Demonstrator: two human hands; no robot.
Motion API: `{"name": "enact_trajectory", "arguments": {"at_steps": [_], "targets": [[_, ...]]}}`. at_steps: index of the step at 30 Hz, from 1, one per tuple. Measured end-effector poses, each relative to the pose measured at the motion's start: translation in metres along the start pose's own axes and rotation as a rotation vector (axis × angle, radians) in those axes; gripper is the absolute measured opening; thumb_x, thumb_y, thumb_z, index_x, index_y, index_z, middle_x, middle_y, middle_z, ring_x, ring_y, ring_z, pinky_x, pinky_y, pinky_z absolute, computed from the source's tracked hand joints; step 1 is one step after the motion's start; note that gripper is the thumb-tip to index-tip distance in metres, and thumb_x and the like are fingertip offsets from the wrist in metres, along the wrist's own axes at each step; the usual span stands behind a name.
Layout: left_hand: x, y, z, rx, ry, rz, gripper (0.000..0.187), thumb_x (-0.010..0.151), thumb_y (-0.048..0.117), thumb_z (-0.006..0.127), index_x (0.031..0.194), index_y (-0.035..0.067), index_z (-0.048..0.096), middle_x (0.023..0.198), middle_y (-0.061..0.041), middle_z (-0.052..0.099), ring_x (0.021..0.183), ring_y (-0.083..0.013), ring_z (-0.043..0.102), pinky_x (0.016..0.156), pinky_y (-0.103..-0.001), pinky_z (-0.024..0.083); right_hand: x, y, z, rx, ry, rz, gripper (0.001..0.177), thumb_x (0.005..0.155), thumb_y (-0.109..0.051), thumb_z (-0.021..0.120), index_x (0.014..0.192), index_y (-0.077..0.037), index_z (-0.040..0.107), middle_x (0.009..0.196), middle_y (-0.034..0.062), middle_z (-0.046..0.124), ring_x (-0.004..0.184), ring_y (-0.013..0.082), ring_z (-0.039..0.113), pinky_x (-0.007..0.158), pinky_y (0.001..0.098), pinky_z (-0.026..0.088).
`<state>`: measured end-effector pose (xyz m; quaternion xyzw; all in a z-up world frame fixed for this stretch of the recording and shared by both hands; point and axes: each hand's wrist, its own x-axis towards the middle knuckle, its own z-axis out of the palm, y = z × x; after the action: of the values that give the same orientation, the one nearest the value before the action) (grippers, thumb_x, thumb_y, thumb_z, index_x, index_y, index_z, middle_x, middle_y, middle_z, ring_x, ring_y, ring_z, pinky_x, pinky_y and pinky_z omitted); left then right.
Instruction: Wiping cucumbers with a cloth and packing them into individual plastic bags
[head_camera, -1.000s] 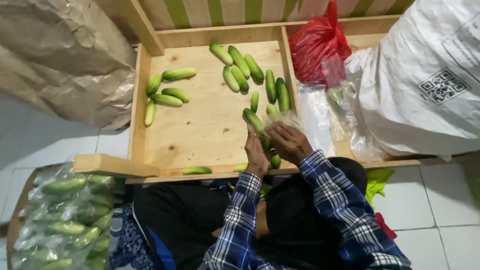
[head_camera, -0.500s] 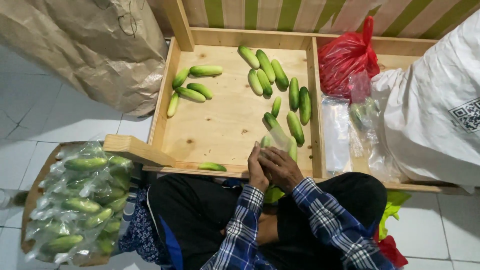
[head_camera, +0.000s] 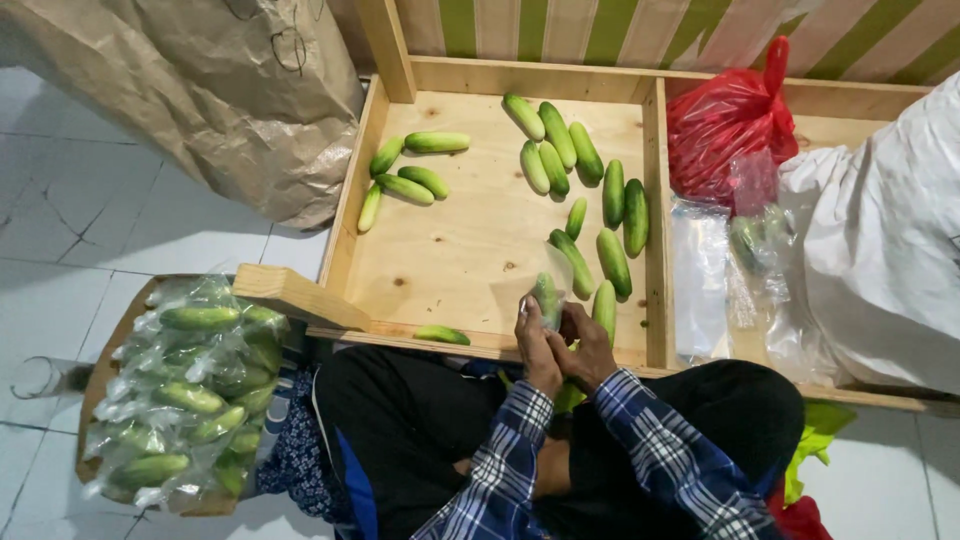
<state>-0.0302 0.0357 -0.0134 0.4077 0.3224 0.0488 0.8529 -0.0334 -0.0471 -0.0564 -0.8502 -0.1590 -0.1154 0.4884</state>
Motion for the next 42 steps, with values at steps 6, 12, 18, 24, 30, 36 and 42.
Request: {"name": "enact_trajectory", "arguments": {"at_steps": [6,12,18,24,30,36,42], "targets": [[0.012,-0.029,-0.027,0.014,-0.001,-0.011,0.061,0.102,0.050,0.059,0.148,0.010,0.052,0.085,-0.005,0.055,0.079,-0.0133,0.055,0.077,-0.031,0.052,0.005,0.000,-0.003,0.327,0.022,0.157,0.042,0.088,-0.009,0.077,0.128,-0.005,0.065,0.082,0.0115,0.070,0.069,0.0208,0.068,0.066,0.0371,0.062],[-0.015,0.031,-0.001,0.122,-0.037,0.139,0.053,0.094,0.033,0.075,0.140,0.010,0.062,0.118,-0.010,0.067,0.102,-0.0161,0.059,0.090,-0.039,0.053,0.001,0.017,-0.004,0.098,0.082,0.032,0.040,0.081,-0.015,0.085,0.119,-0.009,0.074,0.085,0.0133,0.070,0.066,0.0250,0.070,0.059,0.0339,0.060],[-0.008,0.022,-0.011,0.094,-0.008,0.135,0.051,0.101,0.030,0.064,0.149,0.016,0.054,0.129,-0.013,0.065,0.112,-0.0194,0.061,0.091,-0.038,0.053,-0.003,0.014,-0.002,0.450,0.017,0.170,0.050,0.086,0.002,0.076,0.134,0.001,0.063,0.106,0.0185,0.068,0.083,0.0264,0.074,0.071,0.0381,0.067],[-0.018,0.032,-0.007,-0.033,-0.025,0.104,0.062,0.102,0.030,0.061,0.159,0.017,0.041,0.147,-0.022,0.051,0.120,-0.0273,0.058,0.098,-0.051,0.052,0.003,-0.001,-0.007,0.315,0.071,0.001,0.044,0.081,0.007,0.081,0.123,-0.002,0.072,0.118,0.0196,0.064,0.096,0.0287,0.073,0.073,0.0365,0.067],[-0.009,0.026,-0.021,0.011,0.037,0.012,0.056,0.094,0.022,0.074,0.145,0.005,0.057,0.108,-0.022,0.068,0.094,-0.0229,0.068,0.078,-0.039,0.063,0.016,-0.023,-0.023,0.184,0.090,-0.043,0.041,0.081,0.002,0.082,0.121,-0.004,0.074,0.116,0.0157,0.068,0.085,0.0252,0.073,0.061,0.0307,0.063],[0.053,-0.032,-0.060,0.115,0.128,0.107,0.021,0.086,0.022,0.084,0.095,0.004,0.079,0.069,-0.011,0.064,0.064,-0.0156,0.066,0.060,-0.033,0.062,0.016,-0.020,-0.022,0.372,0.122,0.074,0.039,0.081,-0.006,0.087,0.118,-0.004,0.076,0.104,0.0125,0.072,0.074,0.0151,0.068,0.061,0.0247,0.059],[0.043,0.000,-0.066,0.050,0.226,0.138,0.029,0.087,0.028,0.082,0.080,0.003,0.070,0.069,-0.009,0.067,0.065,-0.0142,0.070,0.067,-0.027,0.061,0.018,0.003,-0.028,0.456,0.131,0.317,0.020,0.104,-0.014,0.065,0.116,0.001,0.070,0.100,0.0186,0.070,0.091,0.0251,0.069,0.079,0.0406,0.062]]}}
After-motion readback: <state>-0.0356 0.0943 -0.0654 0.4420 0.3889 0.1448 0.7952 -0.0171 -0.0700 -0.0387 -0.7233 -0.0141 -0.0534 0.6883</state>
